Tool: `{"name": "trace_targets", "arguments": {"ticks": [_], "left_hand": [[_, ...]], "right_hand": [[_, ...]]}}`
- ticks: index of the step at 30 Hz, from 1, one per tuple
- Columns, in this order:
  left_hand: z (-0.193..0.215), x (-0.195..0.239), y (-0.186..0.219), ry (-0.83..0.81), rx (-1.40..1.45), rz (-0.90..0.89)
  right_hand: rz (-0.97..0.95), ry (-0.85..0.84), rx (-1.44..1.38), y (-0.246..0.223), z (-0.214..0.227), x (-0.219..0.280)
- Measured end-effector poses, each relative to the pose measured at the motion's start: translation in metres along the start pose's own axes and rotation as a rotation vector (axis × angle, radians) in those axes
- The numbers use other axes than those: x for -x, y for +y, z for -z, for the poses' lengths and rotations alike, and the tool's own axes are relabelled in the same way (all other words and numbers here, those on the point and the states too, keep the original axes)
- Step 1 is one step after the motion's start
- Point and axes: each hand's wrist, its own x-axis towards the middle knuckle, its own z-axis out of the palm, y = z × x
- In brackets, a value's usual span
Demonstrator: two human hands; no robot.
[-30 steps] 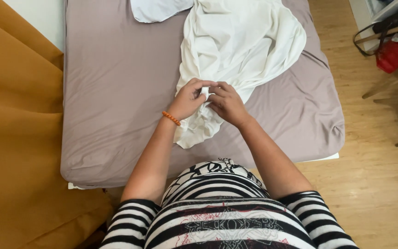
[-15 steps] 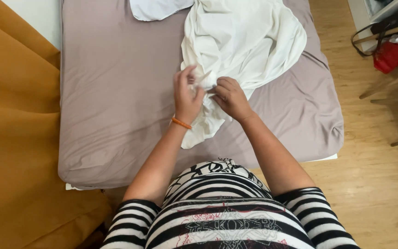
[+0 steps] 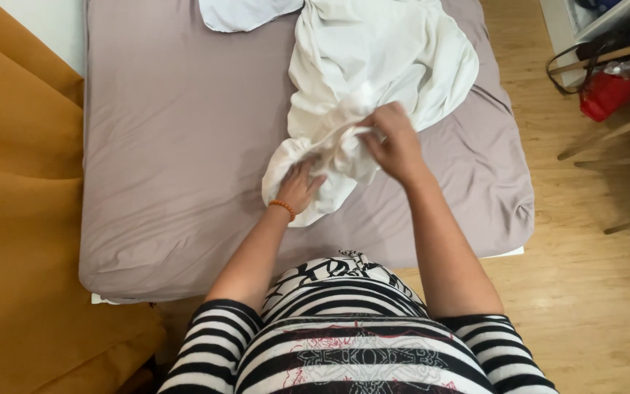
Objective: Folding a white fitted sheet on a bed.
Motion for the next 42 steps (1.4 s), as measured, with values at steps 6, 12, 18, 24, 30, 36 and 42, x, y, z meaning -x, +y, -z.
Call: {"name": "trace_targets", "arguments": {"ticks": [6,12,18,24,30,36,42], "left_hand": [[0.037,-0.041,-0.078,-0.040,-0.574,0.121],[0.169,-0.059,0.046,0.665,-0.758,-0.059],[0.097,0.044,-0.089,-0.186,-0.518,0.553],[0.064,0.078,0.004,-0.084,0.124,0.320],[0.054,0.047,0.030,0.248,-0.023,0.062],[0.058,0.044,0.005,0.206,0.084,0.156],[0.060,0.065,0.023,0.193,0.038,0.202]], "right_hand": [[-0.046,0.114,0.309,0.049,0.044,-0.013],[0.069,0.493,0.424,0.035,0.015,-0.016],[-0.128,-0.056,0.305,0.033,-0.099,0.058],[-0.067,-0.360,0.224,0.009,-0.166,0.092],[-0.111,-0.286,0.035,-0.036,-0.176,0.066],[0.069,-0.183,-0.047,-0.066,-0.146,0.048],[-0.126,-0.205,-0.427,-0.041,-0.136,0.073]]}}
